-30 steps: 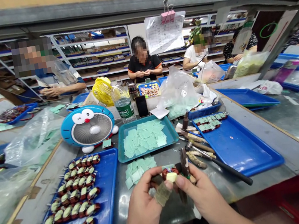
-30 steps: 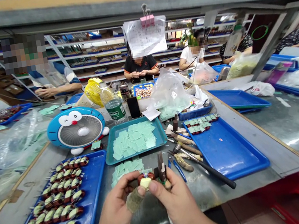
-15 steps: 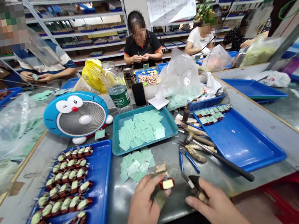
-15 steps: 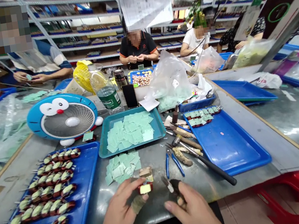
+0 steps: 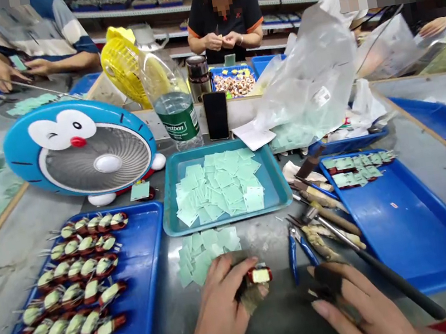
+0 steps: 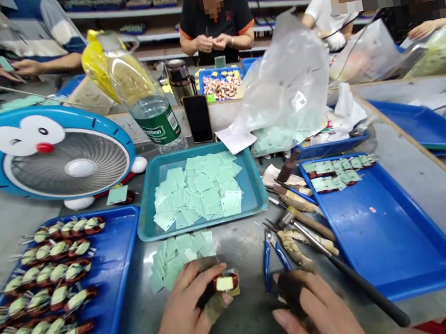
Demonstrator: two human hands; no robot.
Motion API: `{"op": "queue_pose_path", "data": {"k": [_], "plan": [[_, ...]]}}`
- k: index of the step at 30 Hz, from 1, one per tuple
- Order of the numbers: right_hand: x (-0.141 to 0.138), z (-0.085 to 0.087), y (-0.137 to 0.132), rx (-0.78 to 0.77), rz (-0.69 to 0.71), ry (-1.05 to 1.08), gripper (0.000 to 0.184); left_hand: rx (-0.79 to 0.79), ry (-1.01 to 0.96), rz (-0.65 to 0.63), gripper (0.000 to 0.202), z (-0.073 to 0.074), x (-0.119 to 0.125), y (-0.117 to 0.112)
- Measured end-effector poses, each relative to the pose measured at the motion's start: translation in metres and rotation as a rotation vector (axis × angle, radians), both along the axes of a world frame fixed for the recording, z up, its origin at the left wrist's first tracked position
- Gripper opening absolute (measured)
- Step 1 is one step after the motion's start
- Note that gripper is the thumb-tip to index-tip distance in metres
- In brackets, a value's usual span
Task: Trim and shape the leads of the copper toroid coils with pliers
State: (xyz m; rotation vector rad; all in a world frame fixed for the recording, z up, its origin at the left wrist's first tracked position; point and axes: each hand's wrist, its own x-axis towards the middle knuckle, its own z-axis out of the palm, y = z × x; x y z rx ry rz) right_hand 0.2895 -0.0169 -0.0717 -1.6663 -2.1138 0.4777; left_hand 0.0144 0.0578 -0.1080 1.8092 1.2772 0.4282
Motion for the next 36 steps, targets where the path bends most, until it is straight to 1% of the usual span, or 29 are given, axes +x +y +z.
{"op": "queue_pose_path", "data": {"k": [2, 4, 6, 8, 11, 14, 17, 20, 22, 24, 26, 27, 29, 31, 32, 34, 36], "plan": [[-0.006, 0.008, 0.017, -0.035, 0.036, 0.022, 0.027, 0.06, 0.048, -0.037, 0.056, -0.001, -0.004, 0.003], [-0.013, 0.017, 0.037, -0.046, 0.114, 0.035, 0.029, 0.115, 0.076, -0.066, 0.064, -0.001, -0.006, 0.007], [-0.023, 0.022, 0.057, -0.02, 0.21, 0.058, 0.027, 0.135, 0.078, -0.099, 0.063, 0.001, -0.006, 0.013], [-0.034, 0.024, 0.073, -0.006, 0.298, 0.08, 0.022, 0.118, 0.064, -0.138, 0.055, 0.003, -0.004, 0.019], [-0.05, 0.019, 0.086, -0.029, 0.413, 0.08, 0.016, 0.089, 0.022, -0.153, 0.044, 0.004, 0.002, 0.025], [-0.058, 0.01, 0.089, -0.043, 0.49, 0.033, 0.009, 0.085, -0.035, -0.126, 0.045, 0.004, 0.006, 0.028], [-0.056, 0.003, 0.091, -0.053, 0.55, 0.014, 0.007, 0.05, -0.079, -0.159, 0.041, 0.004, 0.006, 0.032], [-0.051, 0.0, 0.098, -0.044, 0.637, 0.019, 0.006, 0.031, -0.092, -0.205, 0.036, 0.004, 0.005, 0.034], [-0.048, -0.001, 0.104, -0.041, 0.707, 0.024, 0.008, 0.035, -0.085, -0.223, 0.036, 0.005, 0.005, 0.034], [-0.047, -0.001, 0.109, -0.048, 0.748, 0.046, 0.009, 0.039, -0.081, -0.222, 0.037, 0.005, 0.005, 0.034], [-0.045, 0.0, 0.11, -0.069, 0.727, 0.096, 0.01, 0.047, -0.08, -0.203, 0.038, 0.005, 0.006, 0.032], [-0.044, 0.001, 0.109, -0.086, 0.689, 0.123, 0.015, 0.058, -0.075, -0.192, 0.038, 0.005, 0.006, 0.031], [-0.041, 0.004, 0.104, -0.117, 0.577, 0.152, 0.037, 0.099, -0.05, -0.192, 0.04, 0.004, 0.003, 0.029], [-0.035, 0.006, 0.096, -0.143, 0.436, 0.134, 0.06, 0.147, -0.01, -0.199, 0.049, 0.002, -0.001, 0.026], [-0.031, 0.007, 0.092, -0.148, 0.37, 0.12, 0.065, 0.165, 0.011, -0.197, 0.056, 0.001, -0.004, 0.024], [-0.024, 0.006, 0.084, -0.165, 0.276, 0.099, 0.061, 0.183, 0.045, -0.178, 0.067, -0.001, -0.01, 0.021], [-0.018, 0.003, 0.078, -0.189, 0.24, 0.091, 0.057, 0.179, 0.071, -0.15, 0.069, -0.002, -0.015, 0.019]]}}
